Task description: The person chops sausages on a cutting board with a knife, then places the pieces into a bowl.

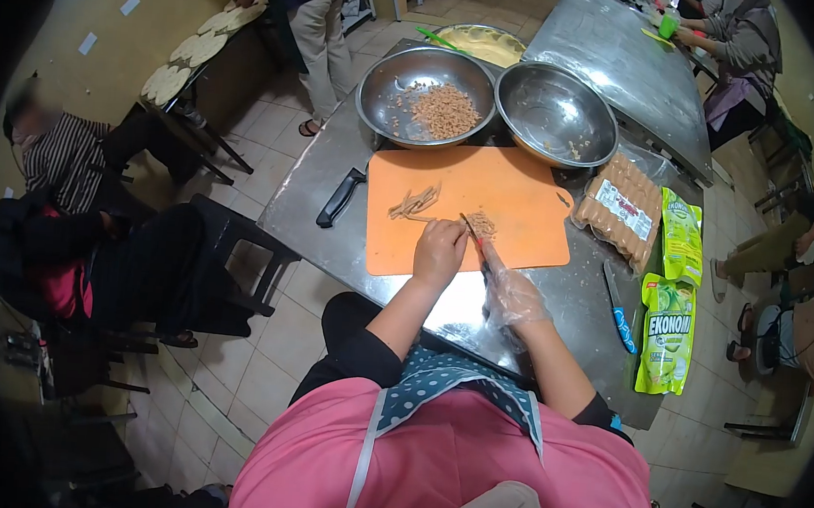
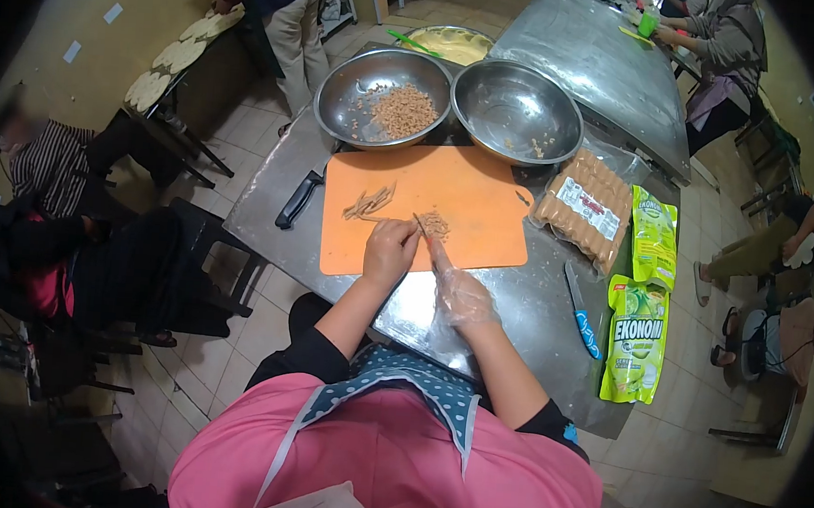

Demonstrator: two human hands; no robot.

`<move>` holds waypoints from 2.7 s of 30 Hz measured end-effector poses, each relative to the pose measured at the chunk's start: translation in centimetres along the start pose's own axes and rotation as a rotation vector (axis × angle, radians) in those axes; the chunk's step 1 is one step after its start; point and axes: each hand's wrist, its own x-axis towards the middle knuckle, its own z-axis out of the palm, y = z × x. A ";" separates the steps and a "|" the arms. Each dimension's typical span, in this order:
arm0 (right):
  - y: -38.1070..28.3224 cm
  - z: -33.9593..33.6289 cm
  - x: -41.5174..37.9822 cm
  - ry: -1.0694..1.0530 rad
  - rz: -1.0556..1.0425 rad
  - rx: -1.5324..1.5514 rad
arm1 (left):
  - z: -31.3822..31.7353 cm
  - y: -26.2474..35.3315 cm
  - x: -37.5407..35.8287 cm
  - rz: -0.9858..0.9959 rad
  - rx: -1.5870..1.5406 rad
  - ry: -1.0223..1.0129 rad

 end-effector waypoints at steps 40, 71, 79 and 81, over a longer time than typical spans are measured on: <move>2.0 0.6 -3.5 0.091 -0.081 -0.060 | -0.4 -0.2 -0.3 -0.014 -0.022 0.001; 1.8 1.4 -3.2 0.106 -0.038 -0.028 | -0.5 -0.1 -0.8 -0.032 0.017 0.032; -0.4 1.0 -2.0 0.045 -0.007 -0.133 | -0.6 0.0 -0.5 -0.050 -0.008 0.022; -0.8 0.8 -1.9 0.027 0.024 -0.171 | -0.6 0.0 -0.5 -0.038 -0.016 0.016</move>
